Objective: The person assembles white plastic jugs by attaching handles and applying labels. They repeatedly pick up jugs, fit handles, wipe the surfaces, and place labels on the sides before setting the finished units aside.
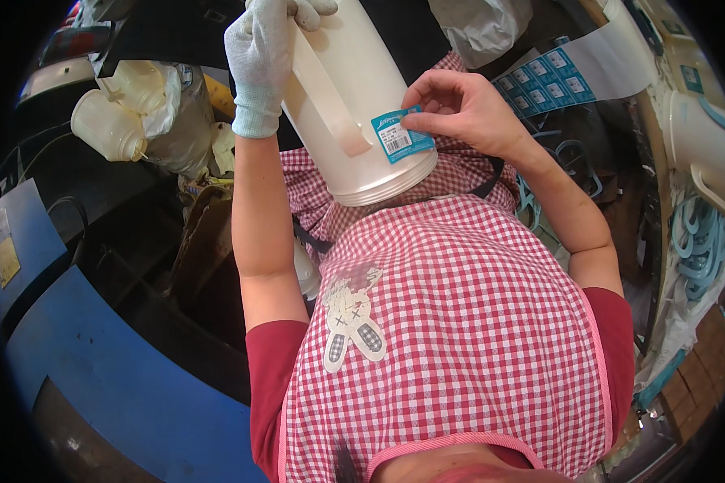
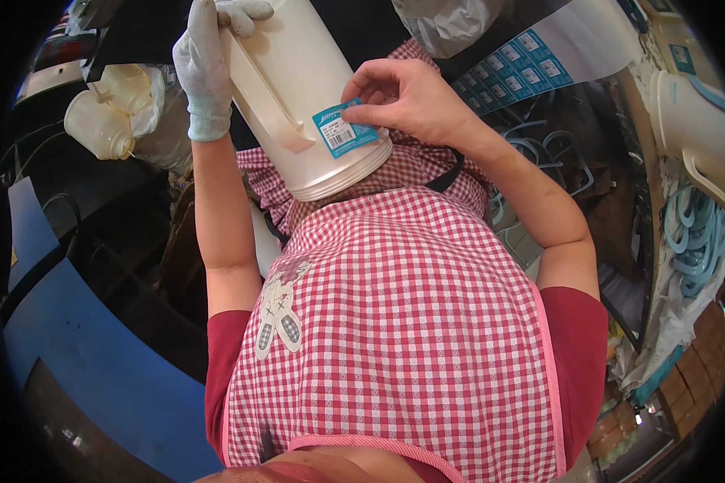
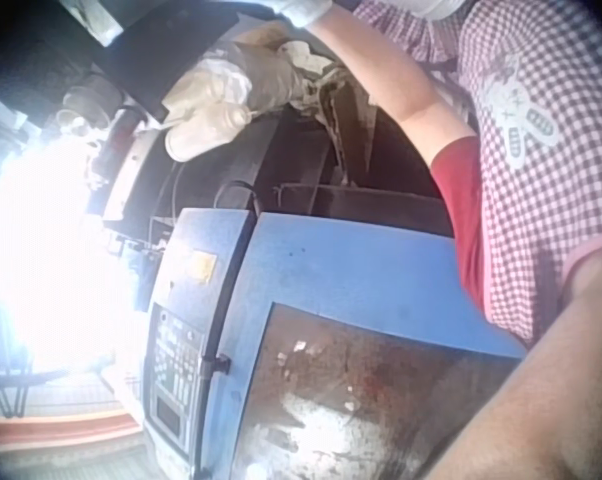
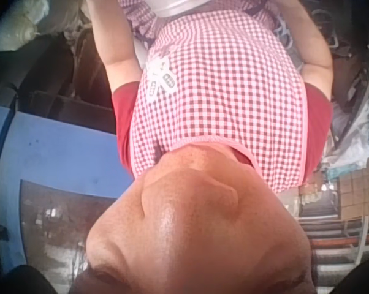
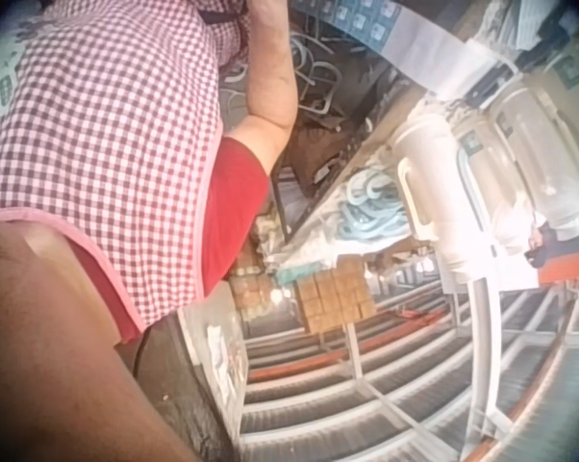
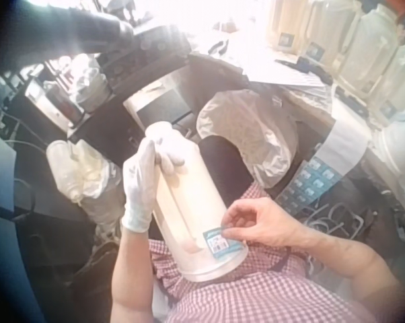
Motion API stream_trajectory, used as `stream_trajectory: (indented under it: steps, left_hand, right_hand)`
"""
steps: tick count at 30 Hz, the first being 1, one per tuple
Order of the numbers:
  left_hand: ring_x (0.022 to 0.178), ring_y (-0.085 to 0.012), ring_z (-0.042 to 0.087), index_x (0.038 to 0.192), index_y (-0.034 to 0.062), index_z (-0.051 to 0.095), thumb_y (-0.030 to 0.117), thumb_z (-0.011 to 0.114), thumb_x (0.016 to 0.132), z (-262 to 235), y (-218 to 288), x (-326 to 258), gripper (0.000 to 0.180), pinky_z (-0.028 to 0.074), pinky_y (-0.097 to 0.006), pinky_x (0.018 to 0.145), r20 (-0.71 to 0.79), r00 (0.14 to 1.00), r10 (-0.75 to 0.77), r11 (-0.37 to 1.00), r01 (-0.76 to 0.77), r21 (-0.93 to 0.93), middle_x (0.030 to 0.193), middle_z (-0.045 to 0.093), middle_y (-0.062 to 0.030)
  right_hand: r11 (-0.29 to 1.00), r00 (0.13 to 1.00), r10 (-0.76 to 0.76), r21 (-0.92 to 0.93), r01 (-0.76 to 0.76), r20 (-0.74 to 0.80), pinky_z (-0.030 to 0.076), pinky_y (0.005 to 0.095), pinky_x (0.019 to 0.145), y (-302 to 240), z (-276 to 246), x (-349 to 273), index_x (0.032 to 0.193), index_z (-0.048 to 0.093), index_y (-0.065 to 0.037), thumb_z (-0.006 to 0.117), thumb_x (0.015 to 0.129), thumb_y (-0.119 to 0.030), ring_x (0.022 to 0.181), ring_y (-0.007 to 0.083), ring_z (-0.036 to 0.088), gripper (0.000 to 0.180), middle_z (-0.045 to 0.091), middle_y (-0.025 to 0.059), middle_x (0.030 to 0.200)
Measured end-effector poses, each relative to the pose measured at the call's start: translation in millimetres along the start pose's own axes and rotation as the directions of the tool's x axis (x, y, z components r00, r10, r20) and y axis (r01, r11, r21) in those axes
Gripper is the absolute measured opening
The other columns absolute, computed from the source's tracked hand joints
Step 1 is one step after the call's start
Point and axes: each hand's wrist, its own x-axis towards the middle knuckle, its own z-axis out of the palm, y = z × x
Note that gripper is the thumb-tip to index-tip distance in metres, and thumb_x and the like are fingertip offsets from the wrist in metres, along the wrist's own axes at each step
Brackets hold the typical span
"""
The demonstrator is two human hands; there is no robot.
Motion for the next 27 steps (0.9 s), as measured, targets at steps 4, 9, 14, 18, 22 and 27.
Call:
stream_trajectory:
  steps: [4, 9, 14, 18, 22, 27]
  left_hand:
    - [0.081, -0.0153, 0.067, 0.096, -0.0041, 0.07, 0.031, 0.041, 0.116, 0, 5, 0, 0.05, 0.055, -0.031, 0.081, 0.011, 0.998, -0.056, 0.998, 0.056, -0.001, 0.088, 0.074, -0.0101]
    - [0.081, -0.0153, 0.068, 0.099, -0.0052, 0.071, 0.03, 0.041, 0.117, 1, 0, -3, 0.049, 0.055, -0.032, 0.082, -0.004, 1.0, 0.008, 1.0, -0.008, 0.021, 0.089, 0.075, -0.0104]
    - [0.08, -0.0163, 0.069, 0.105, -0.006, 0.071, 0.029, 0.042, 0.116, 6, -11, 1, 0.048, 0.056, -0.031, 0.08, 0.009, 0.998, 0.065, 0.995, -0.064, -0.075, 0.089, 0.076, -0.0113]
    - [0.077, -0.0171, 0.069, 0.101, -0.0044, 0.07, 0.029, 0.043, 0.116, 6, -12, -7, 0.046, 0.056, -0.031, 0.077, -0.038, 0.999, -0.01, 0.995, 0.006, -0.097, 0.086, 0.074, -0.0115]
    - [0.078, -0.0192, 0.067, 0.093, 0.001, 0.068, 0.032, 0.046, 0.114, 8, -18, -6, 0.043, 0.056, -0.034, 0.075, -0.03, 0.999, 0.027, 0.989, -0.031, -0.145, 0.087, 0.073, -0.0104]
    - [0.084, -0.0143, 0.066, 0.105, -0.0025, 0.071, 0.027, 0.05, 0.113, 13, -1, -1, 0.037, 0.055, -0.031, 0.081, -0.039, 0.989, 0.145, 0.898, -0.115, 0.425, 0.093, 0.076, -0.0063]
  right_hand:
    - [0.98, 0.995, -0.068, -0.191, 0.054, -0.067, 0.057, 0.0225, 0.08, 4, 7, -2, 0.111, 0.072, -0.003, 0.086, 0.088, -0.013, 0.084, 0.0071, 0.069, 0.029, 0.073, 0.0018, 0.093]
    - [0.935, 0.975, -0.064, -0.353, -0.016, -0.212, 0.059, 0.0254, 0.08, 29, -16, -4, 0.113, 0.069, -0.002, 0.084, 0.091, -0.02, 0.085, 0.0122, 0.071, 0.032, 0.073, 0.0047, 0.098]
    - [0.882, 0.991, -0.02, 0.47, -0.047, 0.136, 0.057, 0.0307, 0.101, 1, 24, -13, 0.123, 0.071, 0.003, 0.065, 0.107, -0.023, 0.11, 0.0168, 0.073, 0.032, 0.078, 0.012, 0.115]
    - [0.934, 0.959, 0.066, 0.32, -0.157, 0.276, 0.06, 0.034, 0.098, 14, 12, -16, 0.115, 0.072, 0.003, 0.06, 0.11, -0.025, 0.109, 0.0226, 0.076, 0.031, 0.076, 0.0179, 0.12]
    - [0.911, 0.996, -0.021, 0.413, -0.019, 0.09, 0.06, 0.0329, 0.097, 19, 7, 15, 0.127, 0.066, 0.002, 0.06, 0.11, -0.027, 0.109, 0.0225, 0.075, 0.035, 0.073, 0.0178, 0.126]
    - [0.905, 0.973, -0.156, 0.371, 0.209, -0.168, 0.06, 0.0279, 0.082, -29, 67, 29, 0.139, 0.056, 0.001, 0.062, 0.109, -0.033, 0.097, 0.0147, 0.073, 0.046, 0.073, 0.0111, 0.11]
